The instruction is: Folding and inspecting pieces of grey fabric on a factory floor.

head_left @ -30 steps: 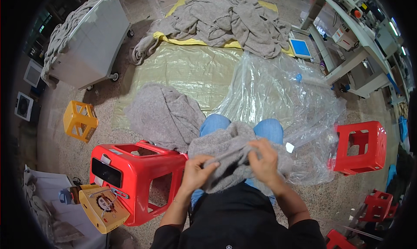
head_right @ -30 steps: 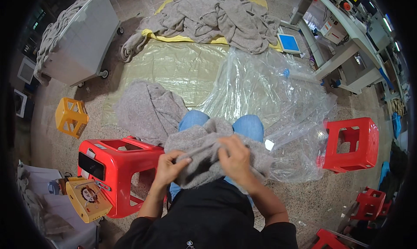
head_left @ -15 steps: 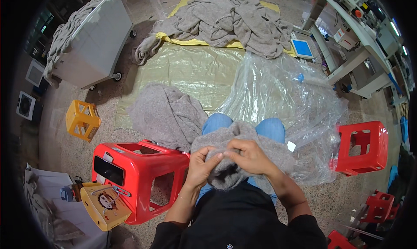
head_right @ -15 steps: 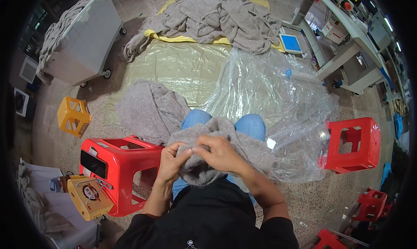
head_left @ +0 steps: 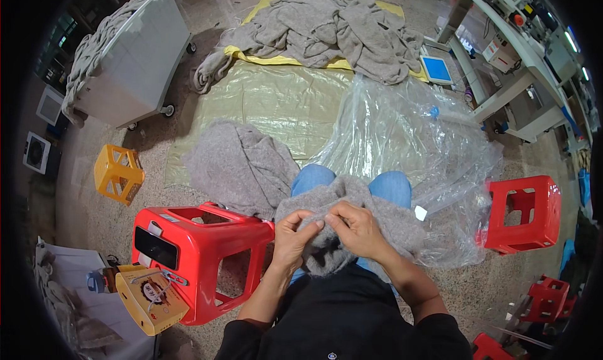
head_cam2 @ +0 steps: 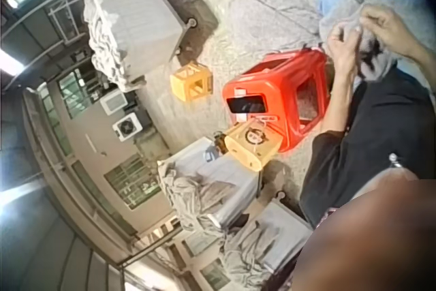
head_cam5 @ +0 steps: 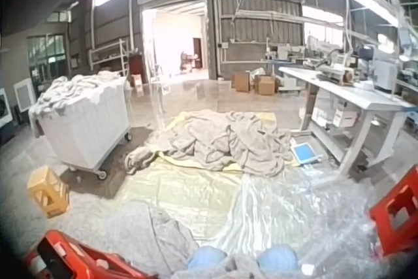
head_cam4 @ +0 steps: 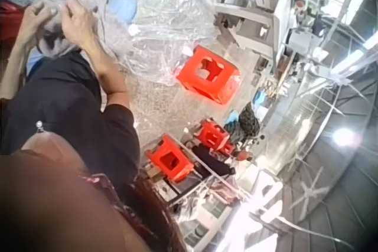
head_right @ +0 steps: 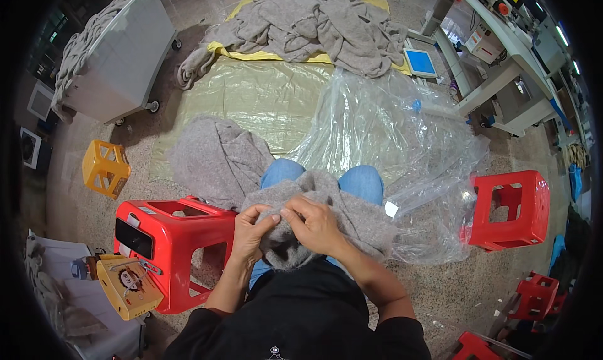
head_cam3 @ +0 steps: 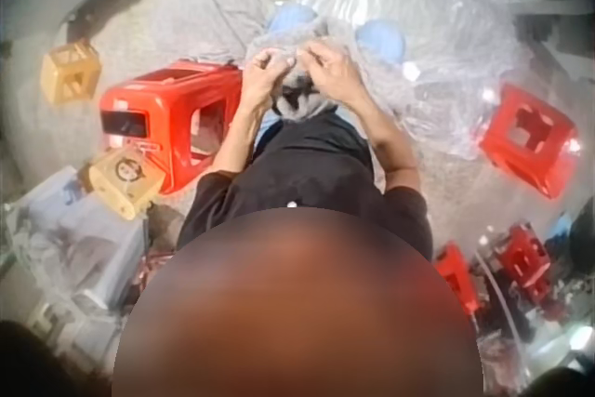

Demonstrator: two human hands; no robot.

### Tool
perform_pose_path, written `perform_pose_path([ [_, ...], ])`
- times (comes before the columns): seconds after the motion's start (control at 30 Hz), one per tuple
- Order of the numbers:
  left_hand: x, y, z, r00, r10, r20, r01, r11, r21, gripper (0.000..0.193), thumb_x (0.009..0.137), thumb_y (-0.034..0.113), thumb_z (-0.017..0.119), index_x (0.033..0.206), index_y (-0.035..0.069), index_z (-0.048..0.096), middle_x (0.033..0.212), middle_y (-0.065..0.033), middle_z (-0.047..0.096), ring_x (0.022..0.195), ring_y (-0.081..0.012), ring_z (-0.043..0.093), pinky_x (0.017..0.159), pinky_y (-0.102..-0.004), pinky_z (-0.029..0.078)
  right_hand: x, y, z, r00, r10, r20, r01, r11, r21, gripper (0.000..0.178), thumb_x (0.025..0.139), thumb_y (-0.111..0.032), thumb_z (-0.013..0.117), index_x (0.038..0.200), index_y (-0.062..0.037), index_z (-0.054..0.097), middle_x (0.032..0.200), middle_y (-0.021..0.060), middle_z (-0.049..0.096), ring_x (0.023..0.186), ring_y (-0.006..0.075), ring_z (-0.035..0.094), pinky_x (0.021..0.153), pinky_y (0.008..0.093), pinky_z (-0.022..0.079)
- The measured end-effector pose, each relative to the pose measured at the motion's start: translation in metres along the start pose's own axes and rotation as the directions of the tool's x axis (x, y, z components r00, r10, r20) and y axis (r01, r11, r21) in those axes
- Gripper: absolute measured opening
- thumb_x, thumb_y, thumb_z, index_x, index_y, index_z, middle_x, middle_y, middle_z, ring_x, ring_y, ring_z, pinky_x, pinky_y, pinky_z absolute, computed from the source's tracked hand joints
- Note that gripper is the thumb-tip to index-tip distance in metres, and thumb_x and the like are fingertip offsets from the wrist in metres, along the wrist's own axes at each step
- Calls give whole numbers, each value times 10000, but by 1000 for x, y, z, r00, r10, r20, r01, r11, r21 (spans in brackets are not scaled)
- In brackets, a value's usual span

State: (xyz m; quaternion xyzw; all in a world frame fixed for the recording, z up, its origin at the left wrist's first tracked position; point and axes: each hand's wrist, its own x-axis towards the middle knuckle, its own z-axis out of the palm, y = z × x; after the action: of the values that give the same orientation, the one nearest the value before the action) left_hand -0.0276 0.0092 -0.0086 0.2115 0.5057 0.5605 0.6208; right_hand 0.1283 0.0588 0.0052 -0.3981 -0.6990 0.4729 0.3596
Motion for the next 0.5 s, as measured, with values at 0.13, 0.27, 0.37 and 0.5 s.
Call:
perform_pose_path([
  [0.13, 2, -4, 1, 995, 95, 13, -95, 990, 104, 106, 761, -41, 672, 853, -6, 632, 807, -44, 645, 704, -79, 590, 648, -217, 483, -1, -2, 1, 998, -52, 20, 54, 994, -91, 102, 851, -116, 580, 849, -15, 581, 743, 135, 566, 652, 321, 575, 575, 377, 442],
  [0.27, 3, -10, 2, 973, 186, -137, -183, 982, 40, 99, 744, -76, 617, 808, 0, 617, 780, -36, 628, 681, -74, 565, 631, -205, 460, -1, -3, 6, 963, -258, 79, 269, 942, -203, 100, 823, -55, 599, 771, 4, 538, 695, 136, 528, 594, 317, 549, 517, 374, 420],
  [0.37, 6, -19, 6, 918, 339, -204, -310, 937, 163, 106, 729, -85, 584, 788, 0, 607, 768, -26, 615, 665, -69, 544, 621, -194, 439, -3, -5, 13, 953, -295, 72, 302, 940, -156, 118, 803, -37, 612, 746, -3, 515, 672, 135, 511, 583, 337, 539, 498, 396, 409],
  [0.5, 17, -23, 4, 830, 520, -202, -442, 834, 331, 107, 739, -60, 560, 813, -5, 613, 766, -28, 609, 670, -73, 538, 622, -198, 431, -8, -5, 5, 967, -228, 115, 248, 945, -211, 66, 793, -26, 618, 804, -15, 554, 733, 132, 535, 646, 323, 558, 549, 385, 438],
])
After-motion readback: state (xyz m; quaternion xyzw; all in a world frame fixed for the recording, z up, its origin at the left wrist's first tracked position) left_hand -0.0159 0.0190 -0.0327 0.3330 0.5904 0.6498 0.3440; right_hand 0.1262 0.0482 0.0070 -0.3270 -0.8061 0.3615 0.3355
